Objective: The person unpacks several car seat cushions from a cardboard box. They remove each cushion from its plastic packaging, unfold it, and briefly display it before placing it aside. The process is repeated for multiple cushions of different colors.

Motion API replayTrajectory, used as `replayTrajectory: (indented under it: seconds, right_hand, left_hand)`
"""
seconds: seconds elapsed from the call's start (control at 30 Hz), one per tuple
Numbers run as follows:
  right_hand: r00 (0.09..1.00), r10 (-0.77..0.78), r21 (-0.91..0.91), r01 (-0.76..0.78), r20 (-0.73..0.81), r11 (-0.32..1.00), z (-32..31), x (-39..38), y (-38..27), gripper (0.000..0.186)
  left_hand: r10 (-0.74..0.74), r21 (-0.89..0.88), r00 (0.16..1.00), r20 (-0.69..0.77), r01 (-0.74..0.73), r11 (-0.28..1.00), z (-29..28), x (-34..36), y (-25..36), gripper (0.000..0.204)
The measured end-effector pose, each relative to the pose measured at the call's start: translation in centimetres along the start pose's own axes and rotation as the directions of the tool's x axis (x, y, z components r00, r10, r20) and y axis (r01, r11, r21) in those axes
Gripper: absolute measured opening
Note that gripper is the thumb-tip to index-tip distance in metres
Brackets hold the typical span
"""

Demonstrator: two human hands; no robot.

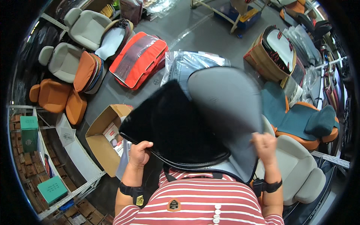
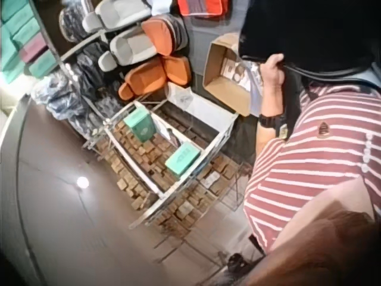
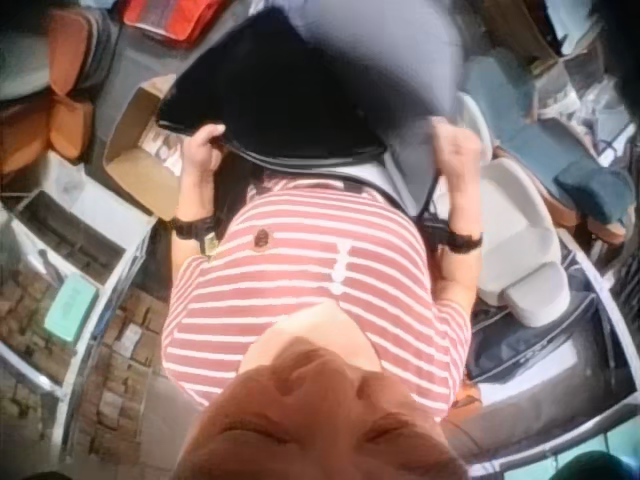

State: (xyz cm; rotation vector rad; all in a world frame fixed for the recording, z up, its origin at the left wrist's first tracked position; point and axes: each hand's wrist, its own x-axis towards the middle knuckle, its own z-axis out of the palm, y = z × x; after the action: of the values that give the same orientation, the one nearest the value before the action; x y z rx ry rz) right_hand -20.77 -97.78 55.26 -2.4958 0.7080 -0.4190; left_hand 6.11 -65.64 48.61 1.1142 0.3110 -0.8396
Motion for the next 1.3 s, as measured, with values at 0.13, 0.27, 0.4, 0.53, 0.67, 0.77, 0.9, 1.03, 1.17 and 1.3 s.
replayTrajectory:
  seconds: [0.13,0.27,0.4,0.53,0.67,0.77,0.9,1.03,1.17,1.3]
  right_hand:
    - [0.762,0.521,0.307,-0.426,-0.385,0.851,-4.7,-3.6,6.8,0.035]
    - [0.684,0.542,0.276,-0.468,-0.489,0.839,-7.1,-3.9,8.7,0.019]
    - [0.670,0.553,0.356,-0.425,-0.495,0.833,-7.1,-4.6,9.7,0.025]
    - [0.558,0.687,0.577,-0.397,-0.466,0.714,-7.3,-5.5,10.1,0.029]
    - [0.429,0.818,0.794,-0.297,-0.385,0.530,-6.3,-6.9,10.7,0.031]
    - [0.355,0.870,0.872,-0.226,-0.341,0.434,-6.1,-8.7,11.5,0.033]
    - [0.297,0.907,0.923,-0.150,-0.299,0.353,-6.7,-9.9,11.5,0.035]
    - [0.285,0.914,0.938,-0.106,-0.290,0.330,-7.4,-10.8,11.5,0.037]
    - [0.268,0.917,0.945,-0.057,-0.296,0.322,-8.0,-11.2,11.4,0.038]
    - [0.277,0.914,0.942,-0.074,-0.297,0.329,-7.9,-12.1,11.2,0.036]
  left_hand:
    - [-0.019,0.104,0.998,-0.059,0.025,0.994,-3.3,3.8,-0.5,0.027]
    - [-0.045,0.310,0.988,-0.151,0.090,0.946,-2.8,5.5,-1.6,0.057]
    - [-0.053,0.224,0.990,-0.134,0.082,0.971,-1.1,7.5,-2.8,0.055]
    - [-0.282,0.076,0.947,-0.151,0.296,0.952,1.6,7.9,-2.5,0.024]
    - [-0.209,0.169,0.962,-0.176,0.239,0.956,-1.2,9.5,-2.8,0.009]
    - [-0.195,0.212,0.972,-0.133,0.220,0.952,1.2,9.7,-1.8,0.008]
    - [-0.211,0.228,0.976,-0.055,0.218,0.949,1.6,10.8,-1.4,0.016]
    - [-0.166,0.185,0.986,-0.033,0.169,0.968,1.7,11.6,-1.7,0.039]
    - [-0.160,0.164,0.987,-0.020,0.161,0.973,2.2,11.8,-1.6,0.054]
    - [-0.144,0.162,0.990,0.000,0.142,0.976,2.6,11.5,-1.1,0.055]
